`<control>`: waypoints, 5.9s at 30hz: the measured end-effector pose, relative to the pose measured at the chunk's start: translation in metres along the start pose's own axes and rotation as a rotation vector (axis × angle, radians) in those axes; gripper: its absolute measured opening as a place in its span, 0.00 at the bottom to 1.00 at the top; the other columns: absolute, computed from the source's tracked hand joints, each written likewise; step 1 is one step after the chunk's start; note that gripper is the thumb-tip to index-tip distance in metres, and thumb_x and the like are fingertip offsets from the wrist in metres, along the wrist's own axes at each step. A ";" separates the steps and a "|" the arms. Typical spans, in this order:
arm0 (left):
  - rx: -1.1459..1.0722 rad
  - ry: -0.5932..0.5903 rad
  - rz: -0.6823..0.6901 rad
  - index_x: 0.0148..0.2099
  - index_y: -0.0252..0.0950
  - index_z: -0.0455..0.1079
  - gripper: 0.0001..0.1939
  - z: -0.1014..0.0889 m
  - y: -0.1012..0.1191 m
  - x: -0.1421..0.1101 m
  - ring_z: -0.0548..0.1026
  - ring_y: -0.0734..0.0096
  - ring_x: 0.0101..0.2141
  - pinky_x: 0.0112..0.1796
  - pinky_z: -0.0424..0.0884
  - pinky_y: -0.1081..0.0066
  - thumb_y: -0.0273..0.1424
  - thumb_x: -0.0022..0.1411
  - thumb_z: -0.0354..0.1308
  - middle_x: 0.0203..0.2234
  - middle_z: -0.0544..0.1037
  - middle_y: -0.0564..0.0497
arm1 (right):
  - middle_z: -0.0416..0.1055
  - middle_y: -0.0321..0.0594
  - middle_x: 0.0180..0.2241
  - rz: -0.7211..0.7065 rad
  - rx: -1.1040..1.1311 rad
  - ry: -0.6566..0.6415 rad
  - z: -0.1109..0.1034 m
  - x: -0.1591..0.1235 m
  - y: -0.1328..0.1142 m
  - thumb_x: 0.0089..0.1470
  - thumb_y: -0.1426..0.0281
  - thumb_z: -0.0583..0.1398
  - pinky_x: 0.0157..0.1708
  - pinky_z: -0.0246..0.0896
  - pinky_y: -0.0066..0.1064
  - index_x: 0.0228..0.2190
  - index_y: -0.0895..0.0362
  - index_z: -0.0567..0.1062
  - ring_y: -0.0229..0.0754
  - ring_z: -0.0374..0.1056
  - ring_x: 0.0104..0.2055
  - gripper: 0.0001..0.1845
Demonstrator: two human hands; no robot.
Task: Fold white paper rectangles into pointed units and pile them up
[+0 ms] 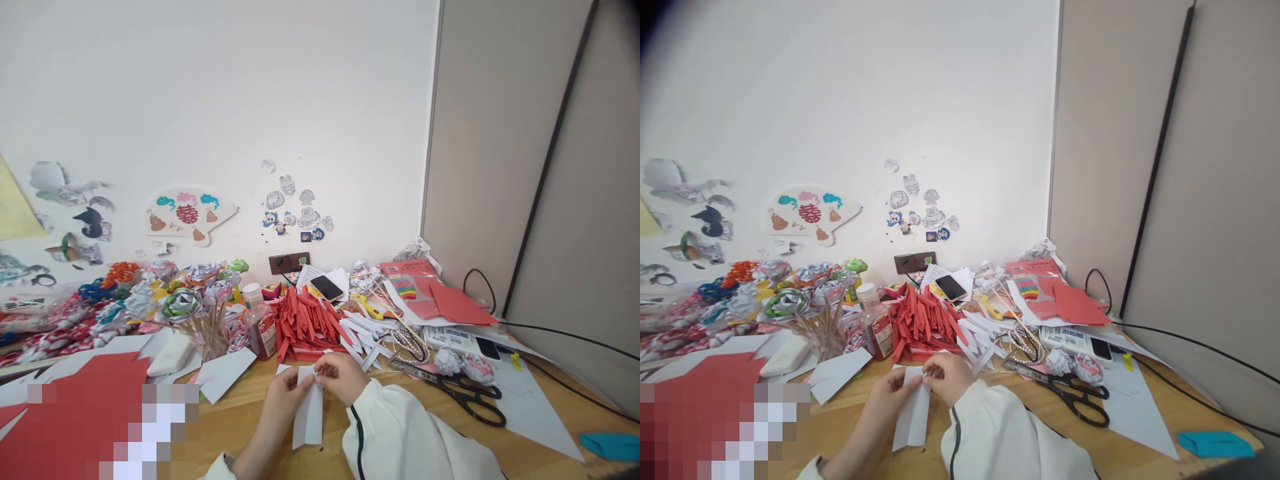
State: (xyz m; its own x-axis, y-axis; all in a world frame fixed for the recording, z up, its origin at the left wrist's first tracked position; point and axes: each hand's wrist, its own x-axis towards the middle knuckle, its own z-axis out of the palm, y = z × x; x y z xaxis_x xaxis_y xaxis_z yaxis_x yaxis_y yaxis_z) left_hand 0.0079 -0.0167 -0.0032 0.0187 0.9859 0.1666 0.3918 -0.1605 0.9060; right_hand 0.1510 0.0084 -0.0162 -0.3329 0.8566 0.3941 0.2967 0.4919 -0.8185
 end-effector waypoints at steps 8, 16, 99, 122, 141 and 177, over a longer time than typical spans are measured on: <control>-0.069 -0.023 -0.037 0.22 0.30 0.66 0.18 -0.002 0.001 0.001 0.65 0.73 0.20 0.21 0.58 0.76 0.43 0.43 0.54 0.15 0.69 0.53 | 0.66 0.33 0.21 0.047 0.012 -0.041 0.000 -0.002 -0.003 0.39 0.75 0.56 0.25 0.57 0.23 0.28 0.57 0.71 0.33 0.61 0.23 0.09; -0.152 -0.004 -0.043 0.25 0.30 0.68 0.17 -0.003 -0.002 0.003 0.68 0.71 0.22 0.22 0.61 0.75 0.42 0.43 0.55 0.18 0.72 0.51 | 0.66 0.34 0.19 0.093 0.040 -0.006 0.002 -0.002 -0.004 0.40 0.73 0.56 0.23 0.57 0.23 0.25 0.58 0.71 0.33 0.61 0.22 0.05; -0.439 -0.143 -0.235 0.23 0.33 0.62 0.17 -0.011 -0.005 0.014 0.68 0.76 0.13 0.20 0.66 0.74 0.39 0.35 0.62 0.09 0.70 0.56 | 0.70 0.38 0.25 -0.521 -0.420 0.031 -0.005 0.003 0.005 0.46 0.67 0.55 0.30 0.55 0.27 0.26 0.57 0.70 0.37 0.62 0.29 0.07; -0.443 -0.172 -0.159 0.25 0.33 0.61 0.17 0.002 0.006 0.003 0.70 0.74 0.16 0.19 0.66 0.75 0.38 0.37 0.61 0.12 0.71 0.56 | 0.60 0.31 0.18 -0.004 0.025 0.215 0.013 0.002 0.005 0.40 0.74 0.55 0.21 0.51 0.22 0.21 0.58 0.65 0.31 0.57 0.21 0.00; -0.363 -0.252 -0.184 0.29 0.31 0.64 0.16 0.001 -0.001 0.005 0.69 0.72 0.13 0.16 0.63 0.74 0.37 0.38 0.61 0.14 0.72 0.52 | 0.63 0.30 0.18 0.045 0.259 0.052 0.008 0.004 0.009 0.43 0.73 0.53 0.22 0.57 0.24 0.33 0.58 0.64 0.33 0.61 0.21 0.11; -0.102 -0.113 0.034 0.23 0.32 0.63 0.18 0.005 -0.003 0.002 0.61 0.75 0.20 0.21 0.57 0.77 0.44 0.49 0.48 0.17 0.65 0.55 | 0.60 0.30 0.18 0.082 0.283 0.018 0.003 0.004 0.000 0.33 0.72 0.61 0.21 0.51 0.23 0.22 0.60 0.68 0.30 0.55 0.20 0.08</control>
State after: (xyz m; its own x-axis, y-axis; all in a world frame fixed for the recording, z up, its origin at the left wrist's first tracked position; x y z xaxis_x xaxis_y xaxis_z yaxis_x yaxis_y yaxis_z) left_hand 0.0109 -0.0140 -0.0076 0.1365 0.9779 0.1584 0.2940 -0.1927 0.9362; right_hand 0.1466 0.0111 -0.0158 -0.3010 0.8957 0.3274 0.0594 0.3602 -0.9310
